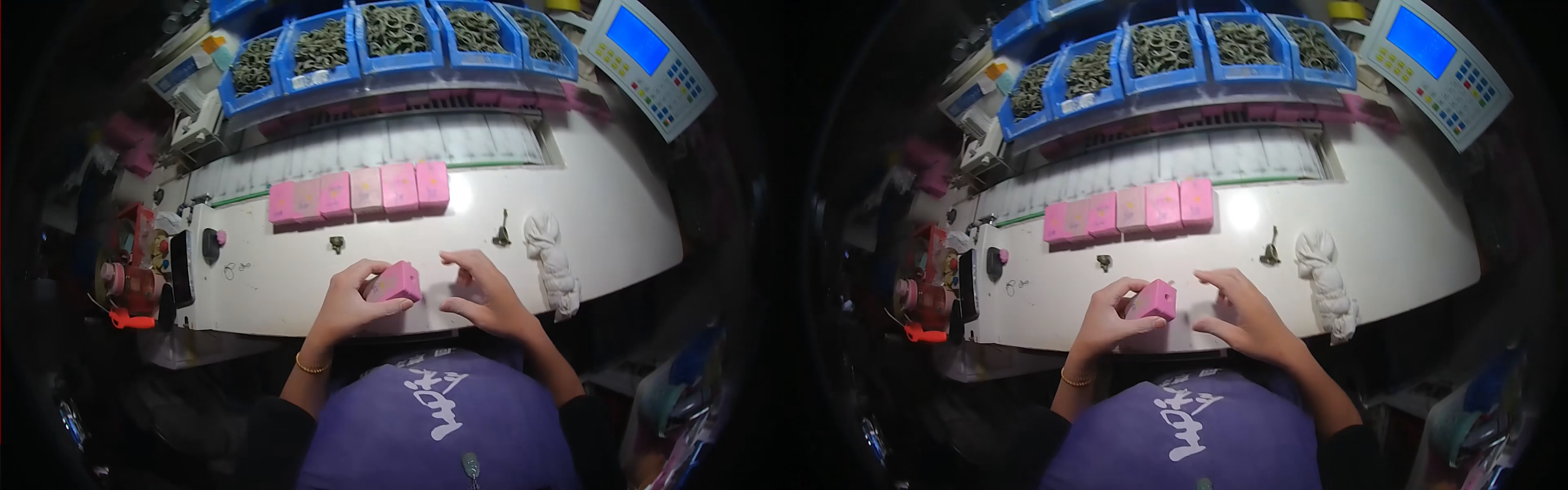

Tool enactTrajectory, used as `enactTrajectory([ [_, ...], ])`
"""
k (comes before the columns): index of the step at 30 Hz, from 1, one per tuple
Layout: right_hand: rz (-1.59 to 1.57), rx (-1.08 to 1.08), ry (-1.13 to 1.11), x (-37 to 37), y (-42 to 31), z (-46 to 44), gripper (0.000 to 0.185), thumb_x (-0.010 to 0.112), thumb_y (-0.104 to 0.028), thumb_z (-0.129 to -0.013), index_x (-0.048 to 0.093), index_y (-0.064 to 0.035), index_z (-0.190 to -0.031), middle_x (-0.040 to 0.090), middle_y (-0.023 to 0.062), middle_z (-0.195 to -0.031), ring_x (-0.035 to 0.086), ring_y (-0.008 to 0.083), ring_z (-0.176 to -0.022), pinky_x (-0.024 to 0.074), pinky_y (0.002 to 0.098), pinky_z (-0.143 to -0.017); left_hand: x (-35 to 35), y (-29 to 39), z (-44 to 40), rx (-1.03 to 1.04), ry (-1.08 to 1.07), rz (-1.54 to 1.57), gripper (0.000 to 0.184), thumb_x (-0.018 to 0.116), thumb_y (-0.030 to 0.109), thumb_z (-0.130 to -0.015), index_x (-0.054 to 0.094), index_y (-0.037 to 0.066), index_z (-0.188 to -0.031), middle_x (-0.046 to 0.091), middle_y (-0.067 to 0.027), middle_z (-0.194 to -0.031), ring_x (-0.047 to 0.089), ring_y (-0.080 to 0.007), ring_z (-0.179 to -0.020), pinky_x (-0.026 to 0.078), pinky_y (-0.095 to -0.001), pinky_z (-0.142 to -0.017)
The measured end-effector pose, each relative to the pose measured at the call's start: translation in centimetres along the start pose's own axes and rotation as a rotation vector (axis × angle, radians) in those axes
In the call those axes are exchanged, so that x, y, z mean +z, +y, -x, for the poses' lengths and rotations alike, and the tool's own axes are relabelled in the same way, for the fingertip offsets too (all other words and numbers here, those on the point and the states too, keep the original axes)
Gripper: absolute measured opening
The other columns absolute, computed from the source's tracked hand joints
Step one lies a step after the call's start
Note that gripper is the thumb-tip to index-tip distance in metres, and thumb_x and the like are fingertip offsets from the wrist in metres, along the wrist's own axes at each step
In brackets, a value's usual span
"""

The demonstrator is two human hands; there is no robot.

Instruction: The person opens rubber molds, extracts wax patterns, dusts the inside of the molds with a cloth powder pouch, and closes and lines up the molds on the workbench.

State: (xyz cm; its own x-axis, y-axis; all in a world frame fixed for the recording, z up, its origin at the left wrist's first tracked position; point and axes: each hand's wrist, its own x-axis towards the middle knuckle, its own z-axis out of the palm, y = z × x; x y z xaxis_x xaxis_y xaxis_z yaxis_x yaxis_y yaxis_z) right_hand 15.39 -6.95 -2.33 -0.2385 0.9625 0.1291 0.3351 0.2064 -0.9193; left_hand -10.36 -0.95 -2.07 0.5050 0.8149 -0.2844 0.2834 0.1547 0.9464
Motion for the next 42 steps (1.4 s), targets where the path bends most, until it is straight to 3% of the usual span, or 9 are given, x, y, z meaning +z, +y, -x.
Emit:
enactTrajectory([
  [2, 0.009, 0.032, 0.002, 0.5, 1.3, 0.6, 0.056, 0.077, -0.017, -0.087, 0.056, -0.0068, -0.137, 0.060, 0.0107, -0.117, 0.058, 0.0225, -0.089, 0.0491, 0.0334, -0.082, 0.2, 0.1, 0.5, 0.170, 0.283, -0.513, 0.059, 0.091, 0.028, -0.070, 0.066, -0.001, -0.114, 0.069, -0.0106, -0.100, 0.068, -0.0192, -0.085, 0.055, -0.0326, -0.076],
  [5, 0.109, 0.032, 0.025, 1.5, 2.5, 1.0, 0.037, 0.073, -0.014, -0.090, 0.064, -0.0058, -0.125, 0.065, 0.0110, -0.108, 0.061, 0.0262, -0.090, 0.0509, 0.0356, -0.081, 1.1, -0.4, 0.5, 0.181, 0.368, -0.686, 0.059, 0.090, 0.031, -0.068, 0.067, 0.000, -0.112, 0.068, -0.0122, -0.096, 0.068, -0.0213, -0.083, 0.055, -0.0328, -0.075],
  [9, 0.223, -0.103, 0.124, 2.2, 2.7, 1.0, 0.018, 0.071, -0.013, -0.091, 0.072, -0.0051, -0.107, 0.069, 0.0108, -0.102, 0.064, 0.0287, -0.093, 0.0523, 0.0381, -0.082, -0.3, 1.4, -0.1, 0.164, 0.334, -0.585, 0.053, 0.088, 0.032, -0.071, 0.068, 0.001, -0.109, 0.069, -0.0116, -0.094, 0.069, -0.0203, -0.084, 0.055, -0.0327, -0.075],
  [12, 0.219, -0.110, 0.154, 2.3, 3.0, 1.0, 0.015, 0.072, -0.011, -0.090, 0.073, -0.0046, -0.104, 0.070, 0.0101, -0.100, 0.065, 0.0280, -0.091, 0.0524, 0.0372, -0.080, -3.2, 3.5, -2.6, 0.215, 0.679, -0.441, 0.053, 0.089, 0.033, -0.071, 0.069, 0.001, -0.108, 0.073, -0.0113, -0.098, 0.070, -0.0172, -0.089, 0.056, -0.0316, -0.073],
  [18, 0.235, -0.130, 0.181, 2.3, 3.0, 1.0, 0.013, 0.072, -0.009, -0.089, 0.073, -0.0036, -0.101, 0.070, 0.0105, -0.097, 0.065, 0.0281, -0.089, 0.0525, 0.0370, -0.079, -16.2, 2.4, -11.7, 0.109, 1.109, -0.656, 0.049, 0.081, 0.039, -0.071, 0.066, -0.002, -0.095, 0.070, -0.0229, -0.100, 0.068, -0.0398, -0.094, 0.054, -0.0458, -0.084],
  [30, 0.162, -0.107, 0.282, 2.3, 3.0, 1.5, 0.015, 0.072, -0.002, -0.087, 0.071, -0.0013, -0.102, 0.069, 0.0122, -0.096, 0.066, 0.0282, -0.087, 0.0525, 0.0360, -0.075, -18.7, -0.4, -15.8, -0.154, 1.175, -0.876, 0.069, 0.076, 0.051, -0.077, 0.057, -0.001, -0.118, 0.065, -0.0250, -0.113, 0.065, -0.0422, -0.108, 0.052, -0.0522, -0.090],
  [34, 0.367, 0.034, 0.688, 0.7, 3.5, 3.1, 0.020, 0.074, -0.004, -0.087, 0.068, -0.0022, -0.106, 0.063, 0.0107, -0.085, 0.057, 0.0257, -0.072, 0.0479, 0.0365, -0.065, -16.1, -1.2, -11.7, 0.534, 1.182, -0.828, 0.032, 0.071, 0.023, -0.092, 0.065, 0.000, -0.114, 0.067, -0.0170, -0.104, 0.065, -0.0327, -0.094, 0.051, -0.0428, -0.085],
  [39, 0.644, 0.106, 0.716, -1.3, 4.6, 2.1, 0.031, 0.075, -0.018, -0.089, 0.064, -0.0035, -0.114, 0.060, 0.0094, -0.082, 0.061, 0.0263, -0.069, 0.0495, 0.0392, -0.065, -4.9, -1.5, -6.9, 0.608, 0.891, -0.453, 0.009, 0.072, 0.004, -0.089, 0.069, 0.001, -0.098, 0.067, -0.0094, -0.091, 0.065, -0.0230, -0.091, 0.052, -0.0324, -0.080],
  [42, 0.637, 0.187, 0.675, -1.6, 5.6, 0.8, 0.030, 0.077, -0.022, -0.088, 0.066, -0.0040, -0.110, 0.060, 0.0082, -0.081, 0.062, 0.0259, -0.070, 0.0505, 0.0392, -0.065, 0.4, -1.1, -5.9, 0.677, 0.669, -0.465, 0.012, 0.071, 0.000, -0.089, 0.070, 0.001, -0.100, 0.067, -0.0094, -0.103, 0.065, -0.0188, -0.091, 0.054, -0.0292, -0.071],
])
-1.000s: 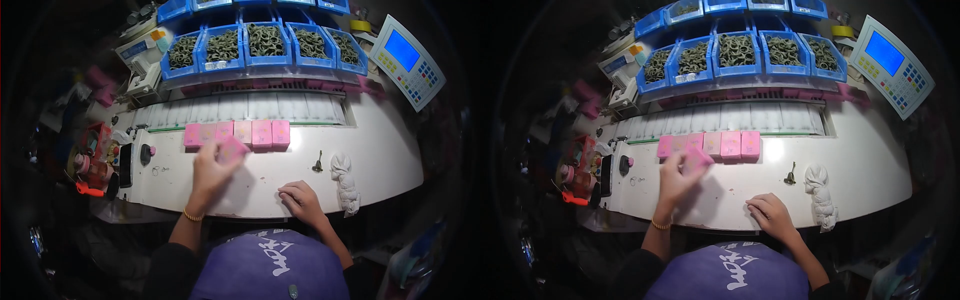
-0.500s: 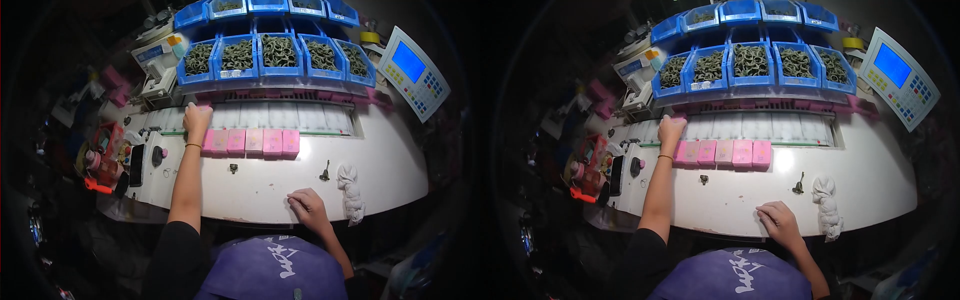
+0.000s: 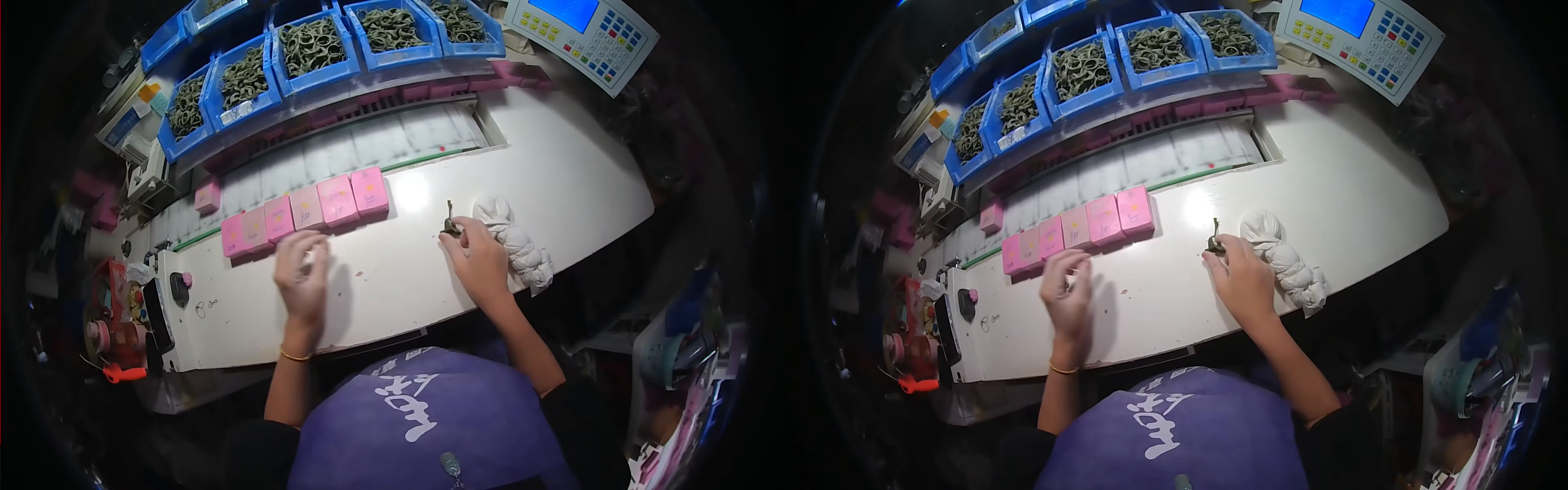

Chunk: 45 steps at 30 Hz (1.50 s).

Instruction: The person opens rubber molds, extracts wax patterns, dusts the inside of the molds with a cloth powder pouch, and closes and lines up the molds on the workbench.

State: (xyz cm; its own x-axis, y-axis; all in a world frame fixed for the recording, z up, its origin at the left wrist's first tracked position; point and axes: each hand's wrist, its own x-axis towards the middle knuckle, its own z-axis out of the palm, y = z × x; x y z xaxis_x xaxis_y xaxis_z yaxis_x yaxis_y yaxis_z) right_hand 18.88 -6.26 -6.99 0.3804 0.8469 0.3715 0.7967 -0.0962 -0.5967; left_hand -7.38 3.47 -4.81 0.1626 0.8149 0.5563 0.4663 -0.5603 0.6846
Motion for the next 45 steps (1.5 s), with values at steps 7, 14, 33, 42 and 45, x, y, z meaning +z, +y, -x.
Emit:
enactTrajectory([
  [7, -1.195, 0.618, -0.525, -3.1, -1.5, -0.7, 0.020, 0.065, -0.023, -0.101, 0.068, -0.0036, -0.102, 0.056, -0.0026, -0.077, 0.045, 0.0081, -0.058, 0.0372, 0.0225, -0.051, 3.7, 5.7, -0.6, 0.202, -0.268, 0.194, 0.020, 0.065, 0.000, -0.094, 0.071, 0.003, -0.112, 0.066, -0.0118, -0.115, 0.063, -0.0211, -0.095, 0.053, -0.0302, -0.079],
  [14, -1.831, 0.675, -0.681, -4.0, -3.0, 0.0, 0.035, 0.047, -0.035, -0.109, 0.063, -0.0031, -0.107, 0.049, -0.0018, -0.082, 0.039, 0.0064, -0.066, 0.0322, 0.0206, -0.052, 4.5, 7.7, -0.3, 0.301, -0.304, 0.271, 0.023, 0.073, -0.002, -0.086, 0.073, 0.005, -0.107, 0.069, -0.0102, -0.100, 0.064, -0.0236, -0.091, 0.052, -0.0338, -0.074],
  [33, -1.784, 0.708, -0.737, -3.8, -3.4, 0.3, 0.035, 0.047, -0.036, -0.109, 0.062, -0.0039, -0.105, 0.051, -0.0014, -0.083, 0.041, 0.0057, -0.063, 0.0338, 0.0201, -0.051, 4.5, 8.0, 0.3, 0.393, -0.250, 0.191, 0.018, 0.075, 0.000, -0.080, 0.067, 0.002, -0.096, 0.063, -0.0093, -0.084, 0.060, -0.0271, -0.073, 0.046, -0.0384, -0.065],
  [42, -1.672, 0.635, -0.766, -3.8, -2.6, 0.4, 0.028, 0.053, -0.031, -0.107, 0.065, -0.0062, -0.103, 0.059, -0.0022, -0.082, 0.045, 0.0028, -0.061, 0.0343, 0.0197, -0.051, 4.6, 8.8, 1.1, 0.146, -0.327, 0.340, 0.010, 0.070, -0.003, -0.083, 0.065, 0.000, -0.091, 0.061, -0.0072, -0.080, 0.057, -0.0148, -0.065, 0.046, -0.0275, -0.058],
  [45, -1.652, 0.646, -0.762, -3.9, -2.6, 0.4, 0.027, 0.054, -0.031, -0.107, 0.065, -0.0065, -0.103, 0.060, -0.0026, -0.082, 0.045, 0.0026, -0.060, 0.0345, 0.0196, -0.051, 4.5, 9.0, 1.3, 0.034, -0.372, 0.355, 0.007, 0.069, -0.001, -0.086, 0.064, -0.001, -0.091, 0.060, -0.0068, -0.079, 0.055, -0.0126, -0.065, 0.045, -0.0265, -0.059],
])
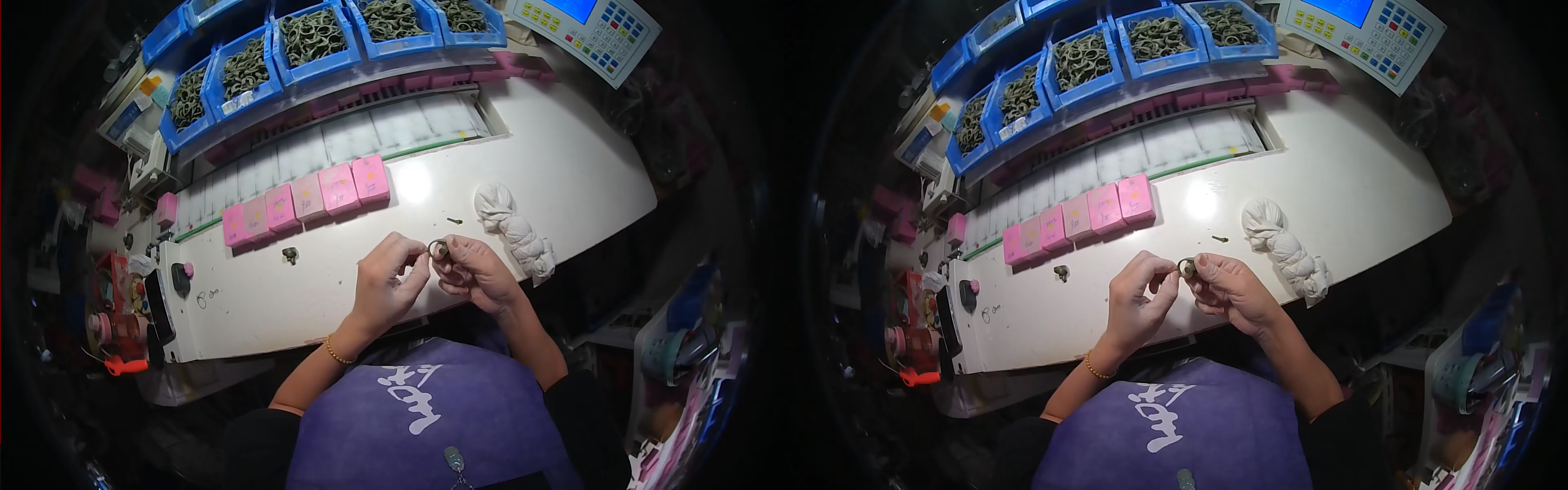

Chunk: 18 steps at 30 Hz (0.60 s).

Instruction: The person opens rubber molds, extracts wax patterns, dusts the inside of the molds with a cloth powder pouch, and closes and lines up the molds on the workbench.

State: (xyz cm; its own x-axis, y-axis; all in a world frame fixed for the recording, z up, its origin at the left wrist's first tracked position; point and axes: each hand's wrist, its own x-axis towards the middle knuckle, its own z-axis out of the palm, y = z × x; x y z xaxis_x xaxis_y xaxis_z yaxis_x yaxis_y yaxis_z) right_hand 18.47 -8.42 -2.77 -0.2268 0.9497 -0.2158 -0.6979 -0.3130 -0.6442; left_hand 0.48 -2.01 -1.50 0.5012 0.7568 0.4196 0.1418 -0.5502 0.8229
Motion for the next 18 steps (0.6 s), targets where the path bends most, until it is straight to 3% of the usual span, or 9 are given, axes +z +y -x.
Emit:
enactTrajectory([
  [6, 0.013, -0.008, 0.004, 0.0, 0.4, 0.0, 0.030, 0.053, -0.034, -0.107, 0.065, -0.0063, -0.102, 0.059, -0.0027, -0.078, 0.044, 0.0027, -0.058, 0.0351, 0.0194, -0.053, -0.2, -1.2, 0.6, -0.375, -0.078, 0.347, 0.009, 0.062, 0.007, -0.096, 0.064, 0.000, -0.091, 0.059, -0.0007, -0.077, 0.054, -0.0095, -0.068, 0.046, -0.0258, -0.067],
  [8, 0.046, -0.019, 0.031, 0.2, 0.6, 0.1, 0.031, 0.054, -0.035, -0.107, 0.063, -0.0064, -0.101, 0.058, -0.0018, -0.077, 0.042, 0.0039, -0.058, 0.0349, 0.0204, -0.053, -1.1, -1.5, 0.4, -0.688, -0.216, 0.828, 0.011, 0.061, 0.009, -0.099, 0.065, 0.000, -0.094, 0.060, 0.0012, -0.077, 0.053, -0.0094, -0.069, 0.045, -0.0245, -0.068],
  [9, 0.078, -0.029, 0.057, 0.3, 0.7, 0.1, 0.031, 0.054, -0.036, -0.106, 0.062, -0.0065, -0.099, 0.056, -0.0009, -0.076, 0.041, 0.0052, -0.059, 0.0347, 0.0214, -0.053, -1.2, -1.5, 0.5, -0.689, -0.218, 0.828, 0.011, 0.061, 0.009, -0.099, 0.065, 0.000, -0.094, 0.060, 0.0012, -0.077, 0.053, -0.0094, -0.069, 0.045, -0.0245, -0.068],
  [12, 0.325, -0.113, 0.201, -0.2, 1.1, 0.6, 0.030, 0.057, -0.032, -0.106, 0.067, -0.0050, -0.098, 0.061, -0.0016, -0.078, 0.048, 0.0034, -0.062, 0.0393, 0.0209, -0.057, -1.4, -1.3, 1.1, -0.690, -0.178, 0.683, 0.012, 0.063, 0.010, -0.098, 0.066, -0.001, -0.093, 0.060, -0.0002, -0.076, 0.051, -0.0093, -0.068, 0.043, -0.0241, -0.064],
  [13, 0.325, -0.115, 0.206, -0.5, 1.1, 0.8, 0.030, 0.057, -0.032, -0.106, 0.067, -0.0050, -0.098, 0.061, -0.0016, -0.078, 0.048, 0.0034, -0.062, 0.0393, 0.0209, -0.057, -1.7, -1.6, 1.7, -0.497, -0.071, 0.346, 0.010, 0.065, 0.009, -0.097, 0.068, 0.000, -0.092, 0.061, -0.0021, -0.076, 0.052, -0.0121, -0.065, 0.044, -0.0253, -0.063],
  [14, 0.580, -0.286, 0.352, -0.8, 1.1, 0.9, 0.028, 0.060, -0.030, -0.105, 0.067, -0.0031, -0.099, 0.062, -0.0012, -0.079, 0.050, 0.0039, -0.065, 0.0406, 0.0215, -0.059, -2.3, -2.0, 2.1, -0.298, 0.036, 0.012, 0.009, 0.067, 0.009, -0.095, 0.069, 0.002, -0.091, 0.063, -0.0039, -0.075, 0.053, -0.0150, -0.062, 0.045, -0.0266, -0.062],
  [15, 0.835, -0.457, 0.496, -1.2, 1.1, 1.0, 0.027, 0.062, -0.027, -0.103, 0.068, -0.0012, -0.099, 0.063, -0.0007, -0.080, 0.052, 0.0043, -0.068, 0.0419, 0.0221, -0.061, -3.0, -2.4, 2.3, -0.298, 0.034, 0.014, 0.009, 0.067, 0.009, -0.095, 0.069, 0.002, -0.091, 0.063, -0.0039, -0.075, 0.053, -0.0150, -0.062, 0.045, -0.0266, -0.062],
  [17, 0.878, -0.481, 0.589, -2.7, 0.7, 0.8, 0.026, 0.064, -0.025, -0.102, 0.068, 0.0004, -0.100, 0.064, -0.0004, -0.081, 0.054, 0.0049, -0.071, 0.0432, 0.0226, -0.064, -4.6, -3.1, 2.8, -0.295, 0.205, -0.365, 0.004, 0.070, 0.007, -0.091, 0.071, 0.003, -0.090, 0.062, -0.0066, -0.079, 0.055, -0.0190, -0.068, 0.046, -0.0293, -0.061],
  [18, 0.925, -0.506, 0.675, -3.3, 0.4, 0.6, 0.024, 0.065, -0.022, -0.101, 0.069, 0.0021, -0.100, 0.065, 0.0000, -0.082, 0.055, 0.0054, -0.074, 0.0444, 0.0231, -0.066, -5.0, -3.4, 3.0, -0.299, 0.205, -0.365, 0.004, 0.070, 0.007, -0.091, 0.071, 0.003, -0.090, 0.062, -0.0066, -0.079, 0.055, -0.0190, -0.068, 0.046, -0.0293, -0.061],
])
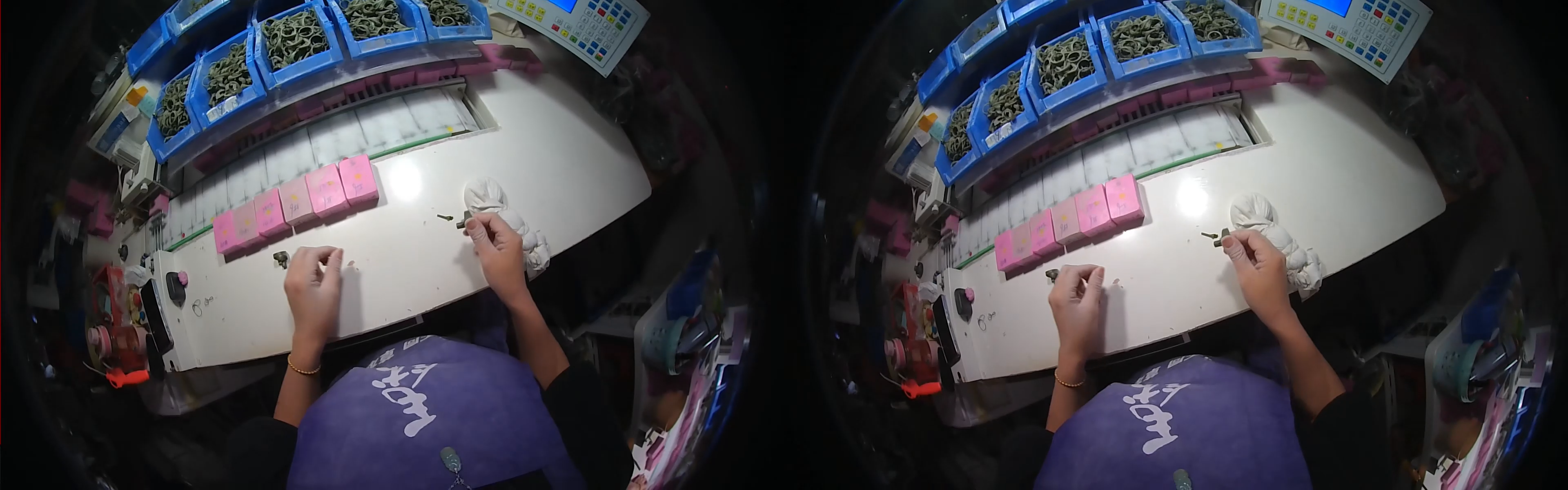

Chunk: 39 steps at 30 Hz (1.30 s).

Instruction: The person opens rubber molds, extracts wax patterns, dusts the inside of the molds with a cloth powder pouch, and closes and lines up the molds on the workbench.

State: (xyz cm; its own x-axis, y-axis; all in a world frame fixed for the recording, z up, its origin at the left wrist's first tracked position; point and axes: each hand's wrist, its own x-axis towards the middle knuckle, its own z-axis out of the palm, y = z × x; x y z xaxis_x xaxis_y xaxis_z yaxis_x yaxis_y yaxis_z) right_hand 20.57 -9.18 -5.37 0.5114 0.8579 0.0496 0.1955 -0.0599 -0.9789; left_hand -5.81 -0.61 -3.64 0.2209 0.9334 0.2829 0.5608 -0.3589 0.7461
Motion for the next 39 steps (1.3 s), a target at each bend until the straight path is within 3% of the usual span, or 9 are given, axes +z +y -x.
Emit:
enactTrajectory([
  [3, 0.034, -0.025, -0.015, 0.2, -0.1, -0.3, 0.026, 0.065, -0.023, -0.101, 0.068, 0.0025, -0.101, 0.066, 0.0011, -0.085, 0.057, 0.0078, -0.076, 0.0464, 0.0252, -0.069, -0.7, -2.4, -0.3, 0.138, 0.170, -0.130, 0.006, 0.074, 0.005, -0.087, 0.070, 0.002, -0.090, 0.062, -0.0111, -0.088, 0.058, -0.0219, -0.083, 0.049, -0.0348, -0.062],
  [8, 0.090, -0.157, -0.057, 2.5, 2.8, -1.1, 0.026, 0.064, -0.022, -0.102, 0.069, 0.0030, -0.108, 0.068, 0.0047, -0.092, 0.060, 0.0113, -0.078, 0.0494, 0.0268, -0.072, -0.7, -2.5, 0.9, -0.049, 0.070, 0.073, 0.008, 0.075, 0.007, -0.086, 0.070, 0.001, -0.089, 0.063, -0.0116, -0.088, 0.061, -0.0272, -0.076, 0.049, -0.0394, -0.071],
  [11, -0.107, -0.011, -0.064, 3.9, 1.2, -0.9, 0.024, 0.061, -0.015, -0.102, 0.068, 0.0030, -0.116, 0.070, 0.0135, -0.121, 0.067, 0.0157, -0.100, 0.0529, 0.0295, -0.090, 0.9, -3.1, 1.5, 0.125, 0.052, -0.106, 0.009, 0.075, 0.006, -0.087, 0.071, 0.001, -0.093, 0.064, -0.0110, -0.091, 0.063, -0.0254, -0.080, 0.051, -0.0366, -0.071],
  [15, -0.030, 0.035, -0.287, 5.4, 0.3, -0.3, 0.024, 0.061, -0.017, -0.103, 0.068, 0.0022, -0.116, 0.069, 0.0143, -0.126, 0.066, 0.0155, -0.104, 0.0530, 0.0293, -0.090, 1.5, -1.8, 1.4, 0.196, 0.080, -0.034, 0.015, 0.078, 0.005, -0.083, 0.071, 0.001, -0.096, 0.064, -0.0116, -0.094, 0.063, -0.0272, -0.080, 0.052, -0.0370, -0.070],
  [20, -0.201, 0.027, -0.212, 5.7, 0.8, -0.2, 0.022, 0.059, -0.018, -0.104, 0.066, 0.0021, -0.109, 0.075, 0.0087, -0.111, 0.063, 0.0061, -0.091, 0.0371, 0.0358, -0.114, -1.2, -2.1, 6.6, 0.425, 0.074, 0.007, 0.021, 0.080, 0.000, -0.078, 0.072, -0.001, -0.097, 0.068, -0.0144, -0.093, 0.067, -0.0275, -0.077, 0.053, -0.0355, -0.065],
  [23, -0.049, -0.055, -0.081, 5.0, 1.5, -0.6, 0.024, 0.056, -0.021, -0.105, 0.065, 0.0015, -0.108, 0.075, 0.0126, -0.108, 0.067, 0.0085, -0.088, 0.0288, 0.0384, -0.120, -2.5, -1.7, 9.3, 0.419, -0.227, 0.191, 0.015, 0.079, 0.000, -0.079, 0.073, -0.002, -0.093, 0.072, -0.0171, -0.095, 0.071, -0.0284, -0.083, 0.057, -0.0345, -0.071],
  [30, -0.042, -0.152, -0.336, 10.1, 0.8, 1.3, 0.020, 0.057, -0.018, -0.103, 0.064, 0.0004, -0.102, 0.071, 0.0191, -0.109, 0.069, 0.0311, -0.094, 0.0436, 0.0406, -0.109, -2.5, -3.4, 13.3, 0.413, -0.185, 0.148, 0.017, 0.078, 0.007, -0.082, 0.073, -0.002, -0.095, 0.074, -0.0135, -0.097, 0.072, -0.0289, -0.088, 0.058, -0.0369, -0.078],
  [34, 0.074, -0.267, -0.447, 13.4, -0.1, 2.4, 0.020, 0.057, -0.016, -0.104, 0.066, 0.0007, -0.108, 0.072, 0.0137, -0.116, 0.067, 0.0192, -0.109, 0.0523, 0.0326, -0.093, -1.9, -4.4, 14.9, 0.215, -0.235, -0.172, 0.022, 0.075, 0.015, -0.085, 0.072, 0.002, -0.102, 0.069, -0.0110, -0.087, 0.066, -0.0288, -0.079, 0.053, -0.0382, -0.075],
  [39, 0.010, -0.441, -0.737, 14.6, -1.6, 5.6, 0.017, 0.061, -0.019, -0.098, 0.064, -0.0022, -0.100, 0.065, 0.0148, -0.097, 0.062, 0.0349, -0.095, 0.0496, 0.0423, -0.083, -2.3, -4.9, 15.6, 0.263, -0.177, -0.098, 0.020, 0.075, 0.016, -0.084, 0.072, 0.003, -0.099, 0.067, -0.0101, -0.082, 0.065, -0.0292, -0.076, 0.053, -0.0392, -0.074],
])
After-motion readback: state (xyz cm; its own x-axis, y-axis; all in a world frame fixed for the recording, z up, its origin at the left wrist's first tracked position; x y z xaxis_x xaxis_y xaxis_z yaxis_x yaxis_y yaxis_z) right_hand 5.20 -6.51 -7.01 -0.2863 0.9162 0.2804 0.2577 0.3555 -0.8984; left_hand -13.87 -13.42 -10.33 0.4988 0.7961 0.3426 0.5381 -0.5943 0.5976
